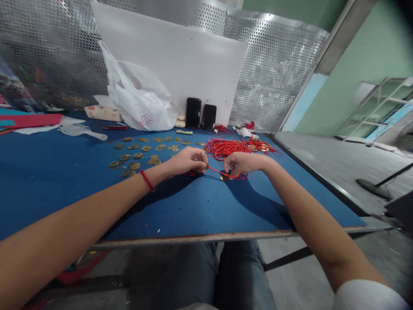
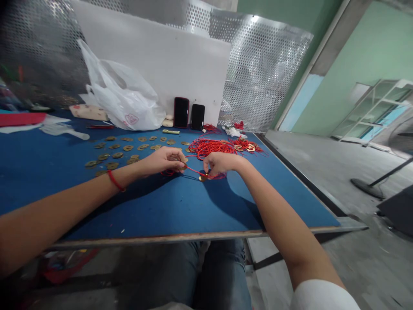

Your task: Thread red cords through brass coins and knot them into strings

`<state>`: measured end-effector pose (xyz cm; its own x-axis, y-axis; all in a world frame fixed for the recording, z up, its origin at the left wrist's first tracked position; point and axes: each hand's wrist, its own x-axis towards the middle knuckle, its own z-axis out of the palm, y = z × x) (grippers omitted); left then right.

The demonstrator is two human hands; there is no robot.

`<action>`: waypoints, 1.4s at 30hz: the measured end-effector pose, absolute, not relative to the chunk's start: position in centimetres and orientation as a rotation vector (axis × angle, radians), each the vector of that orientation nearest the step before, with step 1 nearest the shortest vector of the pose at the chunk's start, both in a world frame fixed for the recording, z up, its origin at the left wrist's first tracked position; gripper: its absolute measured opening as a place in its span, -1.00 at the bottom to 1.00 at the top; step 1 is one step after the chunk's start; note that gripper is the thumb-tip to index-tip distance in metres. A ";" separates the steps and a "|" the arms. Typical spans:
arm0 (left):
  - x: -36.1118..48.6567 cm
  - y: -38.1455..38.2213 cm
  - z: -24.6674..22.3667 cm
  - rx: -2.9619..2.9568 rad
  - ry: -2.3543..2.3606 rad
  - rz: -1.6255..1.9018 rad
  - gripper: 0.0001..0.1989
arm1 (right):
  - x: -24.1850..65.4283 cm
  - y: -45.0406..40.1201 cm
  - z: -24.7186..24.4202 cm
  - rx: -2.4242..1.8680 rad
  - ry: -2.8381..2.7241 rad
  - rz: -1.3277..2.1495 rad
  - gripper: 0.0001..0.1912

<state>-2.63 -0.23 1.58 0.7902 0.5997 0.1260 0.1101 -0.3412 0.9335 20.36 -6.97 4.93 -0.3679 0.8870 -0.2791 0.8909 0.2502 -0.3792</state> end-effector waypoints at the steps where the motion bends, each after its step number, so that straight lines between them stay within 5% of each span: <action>1: -2.6 -0.2 1.6 1.872 0.552 0.560 -0.79 | 20.4 -6.9 4.9 1.749 2.502 -0.765 -0.79; 12: -2.6 0.0 1.2 1.879 0.571 0.576 -0.82 | 18.9 -7.0 4.6 1.989 2.937 -0.792 -0.89; 17: -2.6 -0.2 1.3 1.885 0.587 0.579 -0.87 | 18.9 -6.7 3.9 2.060 2.772 -0.466 -0.85; 29: -2.6 -0.9 1.7 1.890 0.599 0.541 -0.89 | 18.6 -6.8 3.7 1.842 2.641 -0.740 -0.88; 42: -2.7 -0.7 1.5 1.838 0.575 0.552 -0.79 | 17.1 -7.0 3.7 1.973 3.156 -0.976 -0.87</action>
